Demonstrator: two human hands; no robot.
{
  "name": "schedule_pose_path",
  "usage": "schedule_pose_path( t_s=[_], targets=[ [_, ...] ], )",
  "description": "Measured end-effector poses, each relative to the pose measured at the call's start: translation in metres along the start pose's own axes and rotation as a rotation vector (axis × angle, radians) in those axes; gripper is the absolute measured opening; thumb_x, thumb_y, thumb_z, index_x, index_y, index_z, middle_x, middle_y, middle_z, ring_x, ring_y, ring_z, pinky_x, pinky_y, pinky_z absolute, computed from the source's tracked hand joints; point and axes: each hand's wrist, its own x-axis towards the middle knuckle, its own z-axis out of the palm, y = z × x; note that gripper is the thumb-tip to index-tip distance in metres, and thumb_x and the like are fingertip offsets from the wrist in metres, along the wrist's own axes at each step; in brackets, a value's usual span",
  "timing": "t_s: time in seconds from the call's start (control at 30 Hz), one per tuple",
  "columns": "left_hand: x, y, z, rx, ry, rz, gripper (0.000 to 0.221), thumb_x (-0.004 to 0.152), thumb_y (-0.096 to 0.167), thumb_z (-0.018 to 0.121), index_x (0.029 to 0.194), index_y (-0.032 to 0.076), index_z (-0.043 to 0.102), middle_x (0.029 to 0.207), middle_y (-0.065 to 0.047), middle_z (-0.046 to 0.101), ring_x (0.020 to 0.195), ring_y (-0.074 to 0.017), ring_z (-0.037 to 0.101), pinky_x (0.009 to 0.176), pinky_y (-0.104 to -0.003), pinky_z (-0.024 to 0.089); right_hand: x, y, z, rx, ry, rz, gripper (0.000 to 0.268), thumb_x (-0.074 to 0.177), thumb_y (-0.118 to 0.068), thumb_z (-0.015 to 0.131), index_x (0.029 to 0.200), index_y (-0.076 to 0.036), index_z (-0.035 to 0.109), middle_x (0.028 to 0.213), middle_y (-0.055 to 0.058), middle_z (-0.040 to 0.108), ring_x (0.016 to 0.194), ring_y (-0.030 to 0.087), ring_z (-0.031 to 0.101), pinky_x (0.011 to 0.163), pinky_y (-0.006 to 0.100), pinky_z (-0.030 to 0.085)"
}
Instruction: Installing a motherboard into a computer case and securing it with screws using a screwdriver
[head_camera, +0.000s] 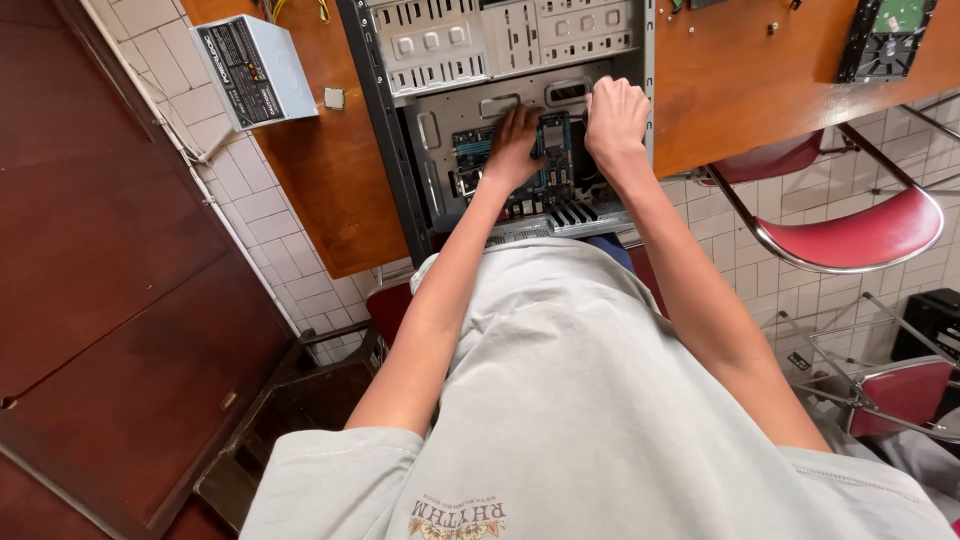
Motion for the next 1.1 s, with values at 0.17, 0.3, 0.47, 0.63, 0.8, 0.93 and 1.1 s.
schedule_pose_path(
  t_s=[0.17,0.3,0.47,0.63,0.8,0.93,1.1],
  targets=[
    [0.001,0.004,-0.012,-0.074,-0.054,-0.053,0.083,0.077,0.022,0.092,0.145,0.011,0.048,0.148,-0.015,0.048,0.143,-0.0379,0.039,0.123,-0.049,0.029,-0.032,-0.013,-0.080,0.295,-0.180,-0.164,0.040,0.076,0.010,0.068,0.097,-0.003,0.036,0.111,0.023,0.036,0.068,0.046,0.056,0.063,0.058,0.049],
    [-0.006,0.007,-0.018,-0.171,-0.119,-0.116,0.078,0.082,0.017,0.088,0.148,0.011,0.047,0.159,-0.018,0.039,0.150,-0.0398,0.028,0.126,-0.050,0.024,-0.027,-0.020,-0.062,0.225,-0.095,-0.207,0.035,0.087,-0.009,0.085,0.101,0.002,0.054,0.107,0.022,0.052,0.078,0.042,0.067,0.064,0.050,0.059],
    [-0.004,0.001,-0.031,-0.288,-0.109,-0.111,0.074,0.082,0.014,0.087,0.146,0.014,0.050,0.153,-0.011,0.046,0.148,-0.0365,0.033,0.124,-0.050,0.025,-0.019,-0.022,-0.039,-0.094,0.020,-0.133,0.022,0.094,-0.029,0.079,0.087,-0.011,0.068,0.088,0.010,0.067,0.076,0.026,0.070,0.062,0.039,0.054],
    [-0.003,-0.007,-0.034,-0.393,-0.102,-0.089,0.074,0.086,0.005,0.079,0.151,0.018,0.046,0.157,-0.013,0.040,0.149,-0.0394,0.031,0.120,-0.052,0.033,-0.030,-0.018,-0.062,0.058,0.154,-0.110,0.020,0.107,-0.027,0.059,0.105,-0.008,0.055,0.095,0.019,0.062,0.078,0.044,0.067,0.064,0.052,0.055],
    [-0.024,0.005,-0.053,-0.186,0.165,0.053,0.066,0.078,0.008,0.088,0.136,0.003,0.057,0.122,-0.016,0.059,0.118,-0.0337,0.059,0.104,-0.047,0.046,-0.052,-0.004,-0.108,0.124,-0.156,-0.340,0.042,0.088,0.010,0.071,0.115,0.004,0.040,0.134,0.028,0.037,0.096,0.052,0.067,0.082,0.055,0.063],
    [-0.017,-0.006,-0.046,-0.087,0.188,0.108,0.060,0.078,0.012,0.089,0.130,0.004,0.061,0.115,-0.013,0.059,0.112,-0.0300,0.060,0.096,-0.045,0.050,-0.038,0.010,-0.088,0.145,-0.167,-0.356,0.037,0.095,0.001,0.067,0.121,0.005,0.040,0.140,0.033,0.037,0.089,0.053,0.070,0.079,0.060,0.062],
    [-0.031,0.000,-0.040,-0.010,0.236,0.135,0.053,0.076,0.015,0.090,0.121,0.005,0.065,0.105,-0.011,0.060,0.101,-0.0285,0.063,0.087,-0.042,0.054,-0.050,0.002,-0.071,0.063,-0.031,-0.354,0.034,0.106,-0.029,0.062,0.121,-0.003,0.045,0.114,0.016,0.052,0.077,0.049,0.073,0.068,0.054,0.063]
  ],
)
